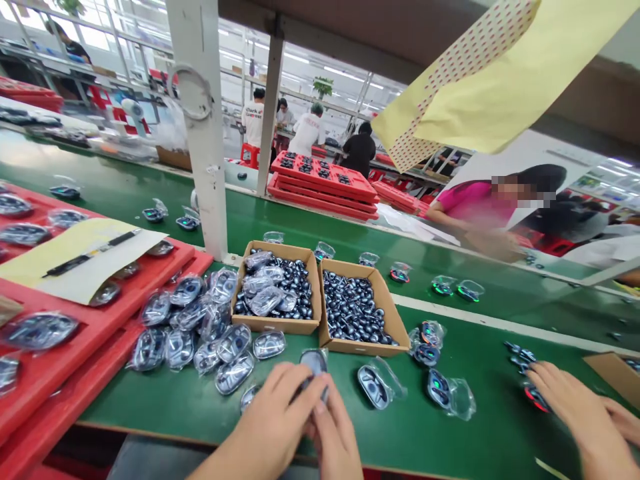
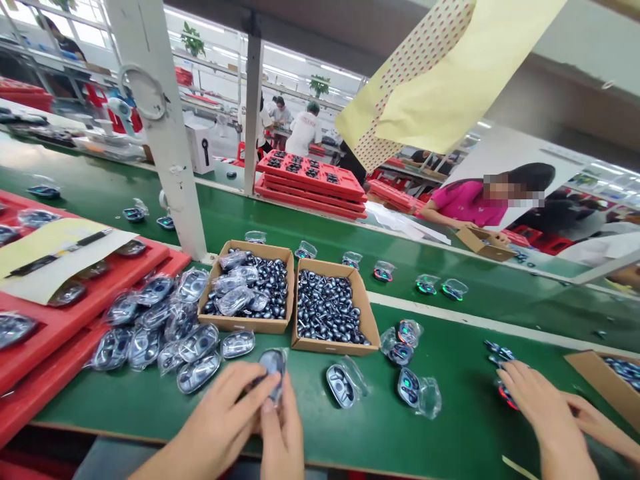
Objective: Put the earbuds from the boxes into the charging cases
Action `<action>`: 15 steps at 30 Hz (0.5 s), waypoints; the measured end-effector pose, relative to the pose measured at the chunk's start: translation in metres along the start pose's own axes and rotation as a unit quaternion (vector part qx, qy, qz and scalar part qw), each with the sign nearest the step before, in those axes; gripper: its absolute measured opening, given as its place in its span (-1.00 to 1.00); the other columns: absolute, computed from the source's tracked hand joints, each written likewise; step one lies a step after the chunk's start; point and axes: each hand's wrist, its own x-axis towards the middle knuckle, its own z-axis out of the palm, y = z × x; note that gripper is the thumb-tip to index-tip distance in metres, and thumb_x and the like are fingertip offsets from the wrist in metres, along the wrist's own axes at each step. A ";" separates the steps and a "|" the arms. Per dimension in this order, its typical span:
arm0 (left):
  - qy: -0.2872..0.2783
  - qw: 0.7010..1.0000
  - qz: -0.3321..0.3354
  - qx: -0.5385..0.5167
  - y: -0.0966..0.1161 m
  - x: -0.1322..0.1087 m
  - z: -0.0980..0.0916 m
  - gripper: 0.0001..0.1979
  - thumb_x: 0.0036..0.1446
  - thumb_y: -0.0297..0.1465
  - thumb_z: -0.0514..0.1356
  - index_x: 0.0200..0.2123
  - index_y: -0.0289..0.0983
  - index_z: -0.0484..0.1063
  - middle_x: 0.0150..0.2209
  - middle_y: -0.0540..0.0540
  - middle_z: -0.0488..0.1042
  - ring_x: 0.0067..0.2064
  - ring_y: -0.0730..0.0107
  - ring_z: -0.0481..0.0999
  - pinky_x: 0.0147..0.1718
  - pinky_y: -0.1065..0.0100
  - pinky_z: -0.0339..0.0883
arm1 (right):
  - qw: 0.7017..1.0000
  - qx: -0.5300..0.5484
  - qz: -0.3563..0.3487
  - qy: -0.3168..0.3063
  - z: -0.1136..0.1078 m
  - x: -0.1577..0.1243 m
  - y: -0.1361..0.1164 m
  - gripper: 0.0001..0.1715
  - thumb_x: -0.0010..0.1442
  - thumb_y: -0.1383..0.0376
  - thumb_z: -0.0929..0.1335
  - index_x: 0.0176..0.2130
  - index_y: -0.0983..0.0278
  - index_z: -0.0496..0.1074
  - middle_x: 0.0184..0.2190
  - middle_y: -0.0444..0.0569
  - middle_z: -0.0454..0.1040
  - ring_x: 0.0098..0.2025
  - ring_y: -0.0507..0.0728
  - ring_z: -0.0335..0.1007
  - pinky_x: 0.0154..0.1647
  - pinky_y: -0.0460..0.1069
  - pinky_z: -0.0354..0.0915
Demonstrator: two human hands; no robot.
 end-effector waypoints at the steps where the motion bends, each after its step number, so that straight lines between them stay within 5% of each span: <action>1: -0.021 0.998 0.004 -0.058 0.005 -0.001 0.001 -0.57 0.04 -0.58 0.04 0.03 -0.28 0.19 -0.10 -0.20 0.29 -0.09 0.28 0.28 -0.10 0.29 0.27 | 0.999 0.031 0.017 -0.009 0.004 0.000 0.000 -0.37 0.05 0.06 0.29 0.07 0.25 0.21 -0.02 0.05 0.35 -0.08 0.18 0.35 -0.14 0.03 0.32; 4: -0.023 0.964 -0.113 -0.239 0.011 -0.004 0.002 -0.65 0.04 -0.52 0.07 -0.06 -0.21 0.24 -0.12 -0.14 0.28 -0.10 0.32 0.32 -0.13 0.31 0.31 | 0.999 0.014 -0.011 -0.034 0.002 0.001 -0.004 -0.38 0.02 0.17 0.35 0.07 0.25 0.22 0.00 0.05 0.34 -0.05 0.18 0.34 -0.08 0.03 0.30; 7: 0.011 0.879 -0.282 -0.384 0.005 -0.001 0.001 -0.61 0.01 -0.51 0.09 -0.04 -0.18 0.19 -0.09 -0.12 0.26 -0.09 0.34 0.35 -0.14 0.31 0.34 | 0.990 -0.079 -0.109 -0.032 -0.001 -0.004 -0.006 -0.37 0.03 0.27 0.32 0.10 0.28 0.17 0.07 0.07 0.26 0.02 0.19 0.26 0.00 0.04 0.25; 9: -0.013 0.838 -0.324 -0.440 0.001 0.001 -0.001 -0.54 -0.04 -0.53 0.11 -0.02 -0.18 0.19 -0.03 -0.12 0.23 -0.05 0.32 0.34 -0.10 0.29 0.32 | 0.975 -0.147 -0.160 -0.038 -0.001 -0.008 -0.008 -0.37 -0.01 0.36 0.30 0.08 0.30 0.19 0.07 0.07 0.25 0.07 0.19 0.20 0.06 0.05 0.17; 12: -0.071 0.826 -0.316 -0.462 0.000 0.001 -0.005 -0.51 -0.12 -0.58 0.14 -0.05 -0.16 0.28 -0.04 -0.08 0.23 -0.06 0.32 0.35 -0.09 0.31 0.31 | 0.971 -0.176 -0.140 -0.078 -0.004 -0.009 -0.018 -0.47 -0.10 0.48 0.24 -0.06 0.29 0.27 -0.10 0.04 0.41 -0.06 0.15 0.33 -0.05 0.01 0.28; 15: -0.098 0.861 -0.282 -0.413 0.006 -0.003 -0.007 -0.45 -0.19 -0.64 0.13 -0.07 -0.13 0.31 -0.10 -0.05 0.28 -0.08 0.33 0.35 -0.11 0.33 0.30 | 0.980 -0.156 -0.074 -0.102 -0.008 -0.009 -0.032 -0.47 -0.18 0.53 0.20 -0.14 0.27 0.21 -0.24 -0.02 0.45 -0.20 0.08 0.41 -0.18 -0.05 0.35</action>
